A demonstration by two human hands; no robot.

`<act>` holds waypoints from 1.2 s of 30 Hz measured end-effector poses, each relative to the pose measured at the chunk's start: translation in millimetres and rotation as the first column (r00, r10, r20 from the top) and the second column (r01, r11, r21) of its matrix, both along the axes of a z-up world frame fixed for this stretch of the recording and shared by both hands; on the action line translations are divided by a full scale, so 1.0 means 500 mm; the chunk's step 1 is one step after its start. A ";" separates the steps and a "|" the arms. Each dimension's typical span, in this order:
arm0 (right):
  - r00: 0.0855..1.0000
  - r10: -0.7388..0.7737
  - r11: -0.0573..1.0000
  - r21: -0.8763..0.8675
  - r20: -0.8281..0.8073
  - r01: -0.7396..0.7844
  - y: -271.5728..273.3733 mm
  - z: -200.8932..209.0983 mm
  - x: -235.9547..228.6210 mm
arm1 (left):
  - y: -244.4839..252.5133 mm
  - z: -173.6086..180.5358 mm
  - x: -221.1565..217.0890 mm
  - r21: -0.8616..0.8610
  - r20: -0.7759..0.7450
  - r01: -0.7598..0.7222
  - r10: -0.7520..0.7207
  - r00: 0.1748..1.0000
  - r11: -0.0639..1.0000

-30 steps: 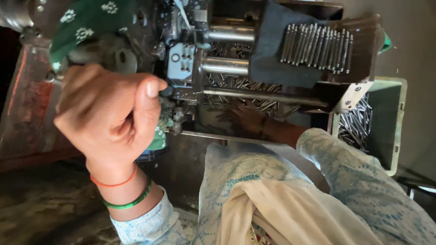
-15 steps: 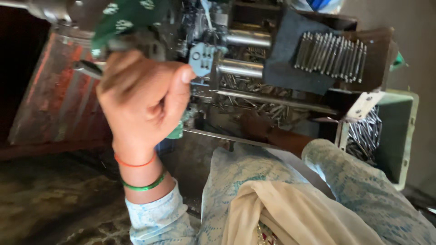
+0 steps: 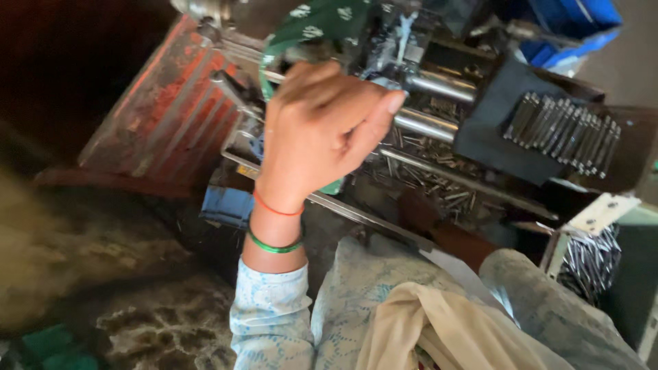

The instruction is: The person operates a manual metal forming machine, repeatedly inserting small metal rods into the machine's feed, actuating the lever to process them, and then collecting the finished parts into a bin. A second person assists by holding a bin to receive the processed parts.

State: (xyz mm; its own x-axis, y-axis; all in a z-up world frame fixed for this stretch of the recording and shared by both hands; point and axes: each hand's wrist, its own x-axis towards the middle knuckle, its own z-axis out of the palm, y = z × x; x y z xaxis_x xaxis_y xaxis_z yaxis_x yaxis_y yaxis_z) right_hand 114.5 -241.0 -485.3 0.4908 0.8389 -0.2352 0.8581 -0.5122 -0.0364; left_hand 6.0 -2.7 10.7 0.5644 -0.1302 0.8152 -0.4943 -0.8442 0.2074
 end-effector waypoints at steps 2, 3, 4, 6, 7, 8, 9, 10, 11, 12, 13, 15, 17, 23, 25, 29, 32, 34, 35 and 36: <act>0.996 0.041 0.999 0.028 0.085 -0.043 -0.033 -0.032 -0.001 | 0.001 0.000 -0.001 0.011 -0.010 0.009 -0.009 1.000 1.000; 0.996 0.049 0.999 -0.008 0.074 -0.048 -0.050 -0.044 -0.005 | 0.004 -0.002 -0.003 0.013 -0.020 0.016 -0.016 1.000 1.000; 0.997 0.056 0.998 -0.040 0.061 -0.054 -0.052 -0.057 -0.007 | 0.006 -0.003 -0.004 0.018 -0.031 0.023 -0.023 0.999 1.000; 0.997 0.072 0.993 -0.098 0.040 -0.067 -0.035 -0.075 0.004 | 0.007 -0.006 -0.002 0.013 -0.041 0.024 -0.023 0.999 1.000; 0.996 0.080 0.990 -0.123 0.032 -0.076 -0.034 -0.078 0.015 | 0.008 -0.006 -0.001 0.013 -0.043 0.023 -0.022 0.999 1.000; 0.999 0.037 0.999 0.032 -0.001 -0.037 -0.037 -0.078 0.030 | 0.010 -0.007 -0.001 0.013 -0.054 0.026 -0.025 0.998 1.000; 0.999 -0.002 0.983 0.185 -0.037 0.009 -0.039 -0.078 0.044 | 0.011 -0.008 -0.001 0.014 -0.066 0.029 -0.028 0.997 0.999; 0.996 -0.034 0.942 0.331 -0.082 0.059 -0.045 -0.078 0.054 | 0.013 -0.012 -0.003 0.012 -0.075 0.025 -0.024 0.997 1.000; 0.996 -0.048 0.971 0.239 0.071 0.030 -0.051 -0.075 0.087 | 0.013 -0.016 -0.003 0.010 -0.085 0.020 -0.019 0.996 1.000; 0.976 -0.045 0.990 0.138 0.214 0.015 -0.056 -0.068 0.126 | 0.014 -0.021 -0.005 0.008 -0.092 0.009 -0.009 0.996 1.000; 0.950 -0.052 0.998 0.052 0.308 0.038 -0.067 -0.059 0.152 | 0.016 -0.024 -0.009 0.011 -0.104 0.005 -0.004 0.995 1.000; 0.935 -0.135 0.990 0.073 0.327 0.118 -0.090 -0.030 0.190 | 0.020 -0.028 -0.013 0.022 -0.117 0.000 0.002 0.993 1.000; 0.939 -0.169 0.983 0.122 0.301 0.138 -0.117 0.019 0.205 | 0.021 -0.031 -0.013 0.024 -0.121 -0.003 0.006 0.993 1.000; 0.967 0.226 0.960 0.195 -0.118 -0.201 -0.215 0.194 0.078 | 0.025 -0.038 -0.015 0.047 -0.117 -0.021 0.027 0.993 0.999; 0.957 0.275 0.960 0.086 -0.089 -0.268 -0.225 0.229 0.062 | 0.025 -0.039 -0.017 0.051 -0.115 -0.028 0.033 0.993 0.998; 0.948 0.318 0.941 -0.117 -0.026 -0.318 -0.224 0.236 0.051 | 0.022 -0.033 -0.013 0.038 -0.112 -0.017 0.021 0.993 0.999; 0.907 0.412 0.850 -0.320 -0.089 -0.418 -0.240 0.195 0.058 | 0.018 -0.031 -0.012 0.041 -0.110 -0.024 0.029 0.993 0.999; 0.884 0.459 0.888 -0.093 0.092 -0.451 -0.256 0.154 0.054 | 0.018 -0.030 -0.012 0.043 -0.111 -0.027 0.032 0.993 0.999; 0.869 0.457 0.883 0.021 0.187 -0.469 -0.259 0.132 0.054 | 0.019 -0.030 -0.011 0.044 -0.112 -0.028 0.033 0.993 0.999; 0.838 0.458 0.883 -0.038 0.297 -0.468 -0.258 0.110 0.055 | 0.018 -0.030 -0.011 0.043 -0.114 -0.033 0.038 0.993 0.999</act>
